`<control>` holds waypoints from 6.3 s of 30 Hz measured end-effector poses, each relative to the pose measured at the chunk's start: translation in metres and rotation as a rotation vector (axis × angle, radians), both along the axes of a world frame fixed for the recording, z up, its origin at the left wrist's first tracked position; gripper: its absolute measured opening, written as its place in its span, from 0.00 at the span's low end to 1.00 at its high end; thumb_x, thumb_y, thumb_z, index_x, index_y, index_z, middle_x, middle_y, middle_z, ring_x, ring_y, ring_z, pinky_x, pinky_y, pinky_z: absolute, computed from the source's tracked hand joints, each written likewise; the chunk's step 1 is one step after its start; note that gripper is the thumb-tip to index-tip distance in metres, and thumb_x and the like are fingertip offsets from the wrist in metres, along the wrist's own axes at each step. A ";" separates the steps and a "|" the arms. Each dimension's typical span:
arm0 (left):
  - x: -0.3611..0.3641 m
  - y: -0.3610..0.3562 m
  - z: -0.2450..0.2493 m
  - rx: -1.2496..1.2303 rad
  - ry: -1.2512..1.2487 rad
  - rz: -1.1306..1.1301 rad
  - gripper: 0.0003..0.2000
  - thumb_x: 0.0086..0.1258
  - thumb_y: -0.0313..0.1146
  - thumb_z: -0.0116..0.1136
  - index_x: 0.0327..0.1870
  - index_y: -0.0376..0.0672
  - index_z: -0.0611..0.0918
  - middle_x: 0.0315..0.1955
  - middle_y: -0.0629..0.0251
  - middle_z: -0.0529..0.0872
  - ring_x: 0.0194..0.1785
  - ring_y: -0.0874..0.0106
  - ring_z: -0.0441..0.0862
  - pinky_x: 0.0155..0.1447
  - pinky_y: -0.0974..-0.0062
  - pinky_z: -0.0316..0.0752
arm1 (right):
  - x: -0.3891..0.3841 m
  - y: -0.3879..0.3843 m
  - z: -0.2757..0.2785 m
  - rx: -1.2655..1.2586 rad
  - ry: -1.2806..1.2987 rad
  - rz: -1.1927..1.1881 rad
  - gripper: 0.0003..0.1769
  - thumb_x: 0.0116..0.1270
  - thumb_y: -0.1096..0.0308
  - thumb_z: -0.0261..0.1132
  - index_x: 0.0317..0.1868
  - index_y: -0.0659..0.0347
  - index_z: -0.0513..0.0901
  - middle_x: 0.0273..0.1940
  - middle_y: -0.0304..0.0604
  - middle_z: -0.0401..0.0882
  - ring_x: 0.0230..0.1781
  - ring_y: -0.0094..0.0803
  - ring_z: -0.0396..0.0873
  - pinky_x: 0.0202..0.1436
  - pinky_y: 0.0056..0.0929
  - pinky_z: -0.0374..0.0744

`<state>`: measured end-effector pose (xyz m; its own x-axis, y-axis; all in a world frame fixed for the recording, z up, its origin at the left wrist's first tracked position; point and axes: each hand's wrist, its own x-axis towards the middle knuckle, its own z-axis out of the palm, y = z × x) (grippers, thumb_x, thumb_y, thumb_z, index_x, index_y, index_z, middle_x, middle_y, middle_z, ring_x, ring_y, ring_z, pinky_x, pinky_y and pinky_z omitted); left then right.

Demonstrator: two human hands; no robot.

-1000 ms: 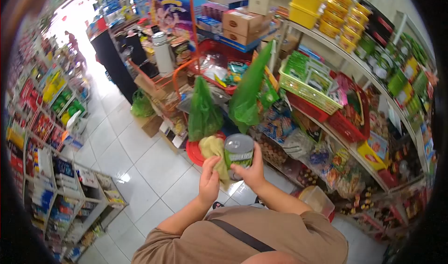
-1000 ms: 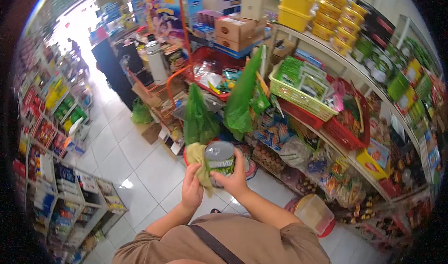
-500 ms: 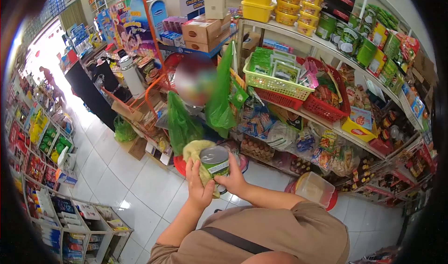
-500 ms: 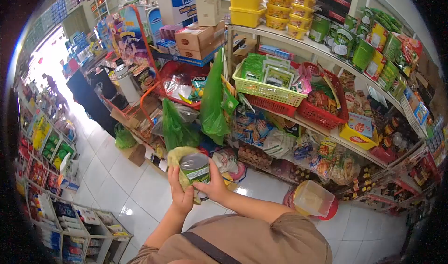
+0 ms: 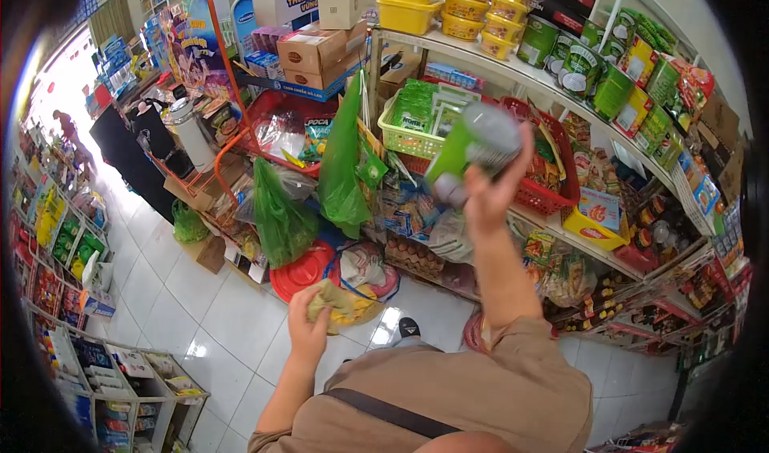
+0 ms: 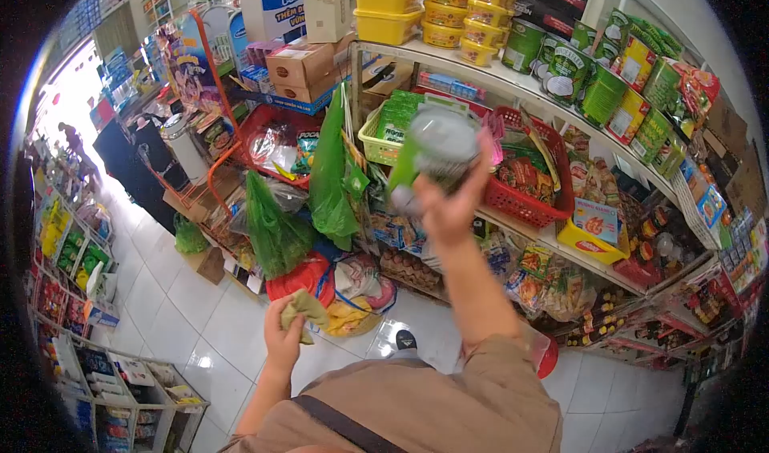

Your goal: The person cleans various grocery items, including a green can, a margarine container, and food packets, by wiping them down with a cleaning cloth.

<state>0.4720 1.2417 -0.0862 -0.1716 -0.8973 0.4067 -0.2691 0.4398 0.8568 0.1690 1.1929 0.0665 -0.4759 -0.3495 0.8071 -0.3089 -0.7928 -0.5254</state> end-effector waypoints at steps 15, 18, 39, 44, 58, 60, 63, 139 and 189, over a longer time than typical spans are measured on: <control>-0.014 -0.001 -0.017 0.159 0.160 0.376 0.16 0.59 0.23 0.56 0.49 0.35 0.75 0.42 0.59 0.76 0.48 0.67 0.74 0.55 0.72 0.68 | -0.197 -0.082 0.128 0.471 0.583 -1.302 0.41 0.54 0.41 0.65 0.60 0.53 0.60 0.41 0.58 0.76 0.41 0.58 0.75 0.41 0.50 0.75; -0.019 -0.002 -0.022 0.171 0.171 0.347 0.16 0.58 0.23 0.56 0.49 0.35 0.75 0.42 0.58 0.76 0.48 0.66 0.74 0.55 0.72 0.68 | -0.201 -0.089 0.126 0.494 0.625 -1.352 0.39 0.54 0.42 0.66 0.59 0.51 0.61 0.40 0.57 0.75 0.39 0.57 0.76 0.39 0.50 0.76; 0.002 0.018 -0.027 0.095 0.054 0.540 0.16 0.57 0.24 0.57 0.49 0.35 0.76 0.44 0.56 0.74 0.51 0.63 0.72 0.57 0.70 0.66 | -0.119 -0.167 0.171 0.438 0.651 -0.637 0.27 0.61 0.51 0.62 0.57 0.55 0.73 0.43 0.51 0.80 0.42 0.48 0.78 0.43 0.42 0.76; 0.012 0.038 -0.033 0.089 0.083 0.630 0.16 0.57 0.24 0.58 0.49 0.36 0.76 0.44 0.57 0.74 0.51 0.64 0.72 0.57 0.70 0.66 | -0.100 -0.249 0.184 0.581 0.727 -0.792 0.34 0.58 0.46 0.63 0.62 0.52 0.69 0.48 0.54 0.79 0.49 0.50 0.76 0.50 0.44 0.74; 0.039 0.094 -0.041 0.218 0.131 0.869 0.17 0.60 0.28 0.59 0.50 0.38 0.76 0.43 0.58 0.74 0.48 0.65 0.74 0.54 0.71 0.68 | -0.105 -0.277 0.169 0.494 0.514 -0.682 0.26 0.60 0.46 0.61 0.56 0.45 0.75 0.44 0.46 0.81 0.44 0.43 0.79 0.45 0.38 0.75; 0.035 0.090 -0.037 0.246 0.153 0.857 0.17 0.61 0.29 0.59 0.51 0.38 0.76 0.44 0.58 0.74 0.49 0.65 0.74 0.55 0.71 0.68 | -0.102 -0.274 0.171 0.450 0.471 -0.595 0.26 0.60 0.46 0.62 0.56 0.45 0.75 0.42 0.44 0.82 0.41 0.41 0.80 0.44 0.37 0.75; 0.034 0.077 -0.036 0.308 0.288 0.777 0.17 0.63 0.30 0.58 0.53 0.38 0.74 0.46 0.59 0.74 0.50 0.66 0.73 0.56 0.72 0.68 | -0.105 -0.276 0.166 0.300 0.414 -0.444 0.26 0.59 0.45 0.63 0.55 0.46 0.76 0.38 0.42 0.83 0.38 0.38 0.80 0.42 0.36 0.75; 0.022 0.004 -0.008 0.536 1.280 -0.168 0.32 0.65 0.32 0.46 0.70 0.45 0.51 0.62 0.52 0.67 0.59 0.61 0.73 0.61 0.64 0.71 | 0.128 0.043 -0.140 0.423 0.499 0.803 0.19 0.58 0.77 0.56 0.51 0.63 0.74 0.57 0.54 0.68 0.58 0.49 0.68 0.62 0.38 0.65; -0.020 0.016 0.045 0.027 1.178 0.086 0.36 0.56 0.27 0.49 0.70 0.44 0.52 0.62 0.57 0.64 0.64 0.63 0.66 0.65 0.66 0.65 | 0.118 0.025 -0.164 0.940 -0.502 1.422 0.22 0.72 0.57 0.47 0.61 0.58 0.66 0.56 0.43 0.71 0.53 0.34 0.74 0.58 0.35 0.73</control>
<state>0.4517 1.2580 -0.0408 0.3580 -0.8984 0.2544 0.6655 0.4366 0.6054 0.2874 1.2182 -0.0973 0.4626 -0.8866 -0.0028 0.5999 0.3153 -0.7353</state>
